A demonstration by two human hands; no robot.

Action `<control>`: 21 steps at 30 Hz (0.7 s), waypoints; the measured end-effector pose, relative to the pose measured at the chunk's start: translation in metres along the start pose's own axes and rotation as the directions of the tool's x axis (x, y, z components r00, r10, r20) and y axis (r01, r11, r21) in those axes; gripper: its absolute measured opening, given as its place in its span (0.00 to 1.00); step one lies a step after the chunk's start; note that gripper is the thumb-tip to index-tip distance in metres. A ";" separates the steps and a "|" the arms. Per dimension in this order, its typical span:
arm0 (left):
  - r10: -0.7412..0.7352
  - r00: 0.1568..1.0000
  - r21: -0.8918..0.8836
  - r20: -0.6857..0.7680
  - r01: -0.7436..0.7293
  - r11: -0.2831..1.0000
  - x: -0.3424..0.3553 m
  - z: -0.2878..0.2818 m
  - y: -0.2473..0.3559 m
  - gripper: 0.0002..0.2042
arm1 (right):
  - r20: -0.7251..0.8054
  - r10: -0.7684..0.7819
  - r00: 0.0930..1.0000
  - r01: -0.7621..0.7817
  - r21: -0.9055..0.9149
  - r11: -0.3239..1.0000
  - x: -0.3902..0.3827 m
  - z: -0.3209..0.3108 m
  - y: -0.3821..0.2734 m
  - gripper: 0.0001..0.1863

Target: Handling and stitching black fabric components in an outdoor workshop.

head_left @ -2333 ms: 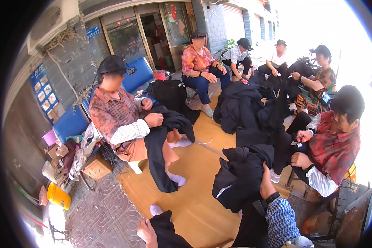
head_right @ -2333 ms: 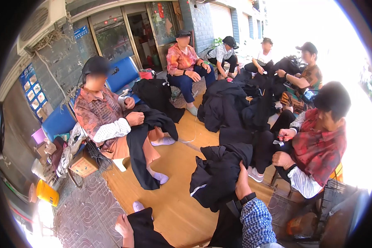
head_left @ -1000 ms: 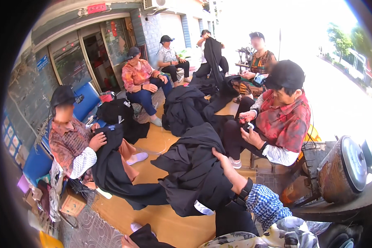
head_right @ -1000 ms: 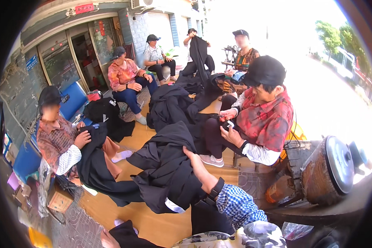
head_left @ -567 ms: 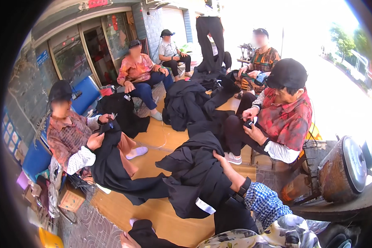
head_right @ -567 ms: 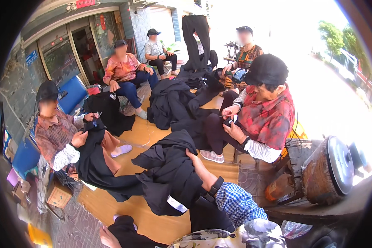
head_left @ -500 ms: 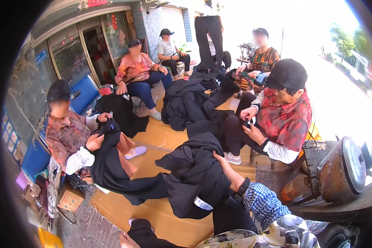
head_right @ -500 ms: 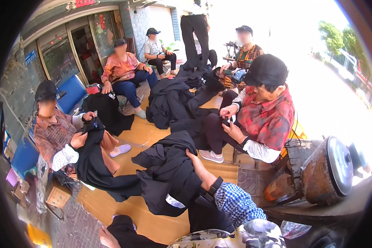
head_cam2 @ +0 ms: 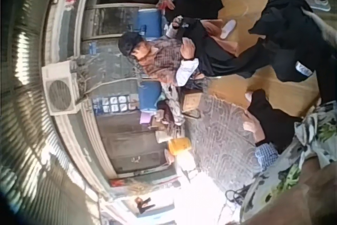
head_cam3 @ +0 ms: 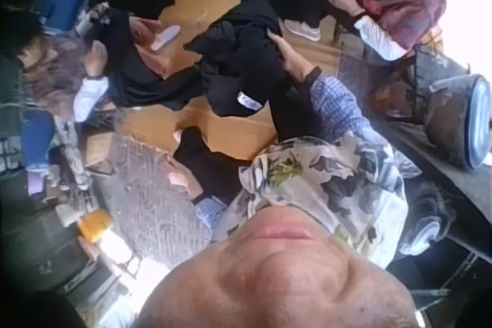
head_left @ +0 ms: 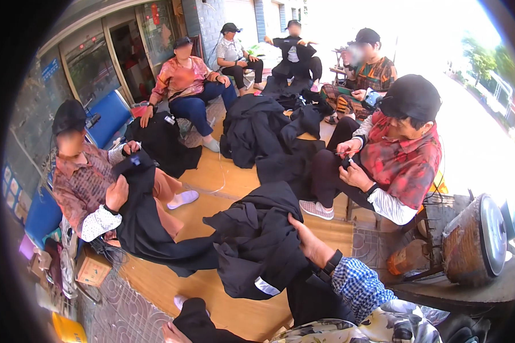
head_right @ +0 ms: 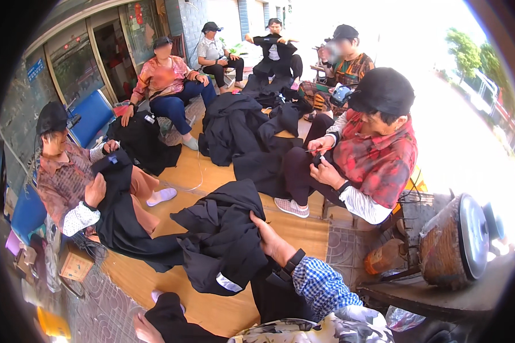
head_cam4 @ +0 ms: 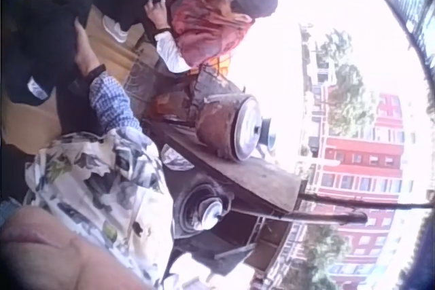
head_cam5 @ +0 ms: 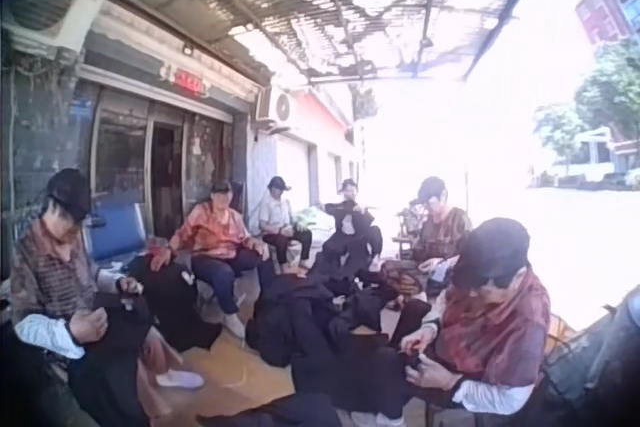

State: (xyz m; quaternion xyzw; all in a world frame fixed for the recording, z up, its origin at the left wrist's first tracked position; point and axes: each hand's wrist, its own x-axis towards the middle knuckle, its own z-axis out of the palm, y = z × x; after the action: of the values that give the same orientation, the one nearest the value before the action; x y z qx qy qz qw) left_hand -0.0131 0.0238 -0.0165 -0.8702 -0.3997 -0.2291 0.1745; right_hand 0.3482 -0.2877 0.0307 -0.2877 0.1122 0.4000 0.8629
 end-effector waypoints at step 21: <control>-0.241 0.962 -0.438 0.128 0.273 0.857 0.016 -0.023 0.024 0.10 | 0.054 0.000 0.999 -0.001 0.019 1.000 -0.001 -0.013 0.005 0.28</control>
State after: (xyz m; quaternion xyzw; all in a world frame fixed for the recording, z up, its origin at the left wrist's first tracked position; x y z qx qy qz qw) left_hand 0.0093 0.0079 0.0082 -0.8329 -0.4539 -0.3070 -0.0780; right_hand 0.3440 -0.2935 0.0187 -0.2686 0.0925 0.4068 0.8682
